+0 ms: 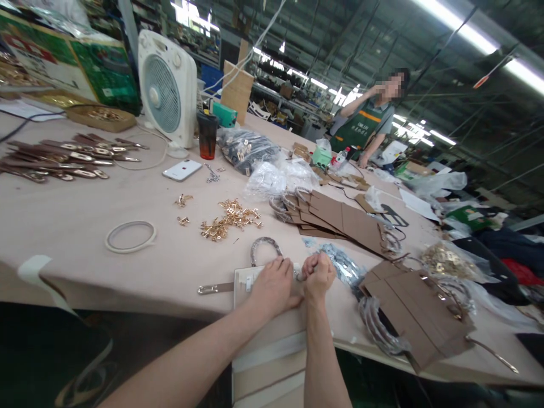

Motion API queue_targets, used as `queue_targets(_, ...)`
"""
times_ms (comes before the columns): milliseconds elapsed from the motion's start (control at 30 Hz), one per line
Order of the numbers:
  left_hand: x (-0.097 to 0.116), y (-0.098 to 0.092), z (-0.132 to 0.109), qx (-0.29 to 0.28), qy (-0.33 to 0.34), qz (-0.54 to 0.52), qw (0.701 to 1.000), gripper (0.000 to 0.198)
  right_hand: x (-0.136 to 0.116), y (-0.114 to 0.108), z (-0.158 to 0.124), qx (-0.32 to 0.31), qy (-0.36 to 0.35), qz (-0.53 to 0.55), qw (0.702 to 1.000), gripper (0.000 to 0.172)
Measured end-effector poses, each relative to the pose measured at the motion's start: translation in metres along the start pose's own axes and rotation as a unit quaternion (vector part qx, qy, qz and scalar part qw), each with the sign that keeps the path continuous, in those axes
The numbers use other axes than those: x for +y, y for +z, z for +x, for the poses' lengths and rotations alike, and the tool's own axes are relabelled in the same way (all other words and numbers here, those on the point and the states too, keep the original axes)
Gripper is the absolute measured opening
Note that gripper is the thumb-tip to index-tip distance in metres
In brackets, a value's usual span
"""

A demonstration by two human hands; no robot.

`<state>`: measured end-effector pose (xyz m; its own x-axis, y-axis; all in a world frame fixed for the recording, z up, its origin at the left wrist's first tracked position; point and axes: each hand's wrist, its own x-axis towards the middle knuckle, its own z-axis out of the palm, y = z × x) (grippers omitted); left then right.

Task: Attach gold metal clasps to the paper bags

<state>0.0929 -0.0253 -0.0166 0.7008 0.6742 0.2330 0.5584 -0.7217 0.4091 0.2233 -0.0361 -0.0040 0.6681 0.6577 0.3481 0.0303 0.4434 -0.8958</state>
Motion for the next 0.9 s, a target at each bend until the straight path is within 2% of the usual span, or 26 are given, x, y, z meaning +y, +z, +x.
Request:
queue_targets(167, -0.001, 0.001, 0.001, 0.009, 0.000, -0.017, 1.000, 0.085, -0.009, -0.024, -0.014, 0.061, -0.013, 0.081, 0.995, 0.040)
queue_targets(267, -0.004, -0.006, 0.000, -0.001, 0.011, -0.038, 0.999, 0.086, -0.007, -0.026, -0.023, 0.074, 0.009, 0.100, 0.992, 0.040)
queue_targets(367, -0.012, -0.021, -0.005, -0.008, 0.047, -0.053, 0.997, 0.084, -0.001, -0.021, -0.026, 0.075, 0.015, 0.086, 0.993, 0.038)
queue_targets(433, -0.019, -0.033, -0.012, 0.008, 0.061, -0.057, 0.997, 0.074, 0.002, -0.018, -0.025, 0.072, 0.009, 0.074, 0.995, 0.037)
queue_targets(500, -0.029, -0.043, -0.020, 0.031, 0.054, -0.064, 0.996, 0.055, 0.002, -0.017, -0.025, 0.069, 0.003, 0.065, 0.995, 0.037)
queue_targets(567, -0.038, -0.046, -0.029, 0.045, 0.046, -0.082, 0.995, 0.035, 0.001, -0.016, -0.025, 0.068, 0.001, 0.059, 0.996, 0.038)
queue_targets(633, -0.044, -0.044, -0.035, 0.055, 0.045, -0.096, 0.993, 0.024, -0.002, -0.015, -0.027, 0.065, 0.006, 0.052, 0.996, 0.037)
queue_targets(767, -0.045, -0.035, -0.039, 0.075, 0.037, -0.085, 0.993, 0.020, -0.005, -0.011, -0.031, 0.059, 0.011, 0.039, 0.997, 0.038)
queue_targets(900, -0.041, -0.038, -0.040, 0.094, 0.002, -0.075, 0.993, 0.019, -0.004, -0.002, -0.032, 0.035, 0.013, 0.036, 0.999, 0.038)
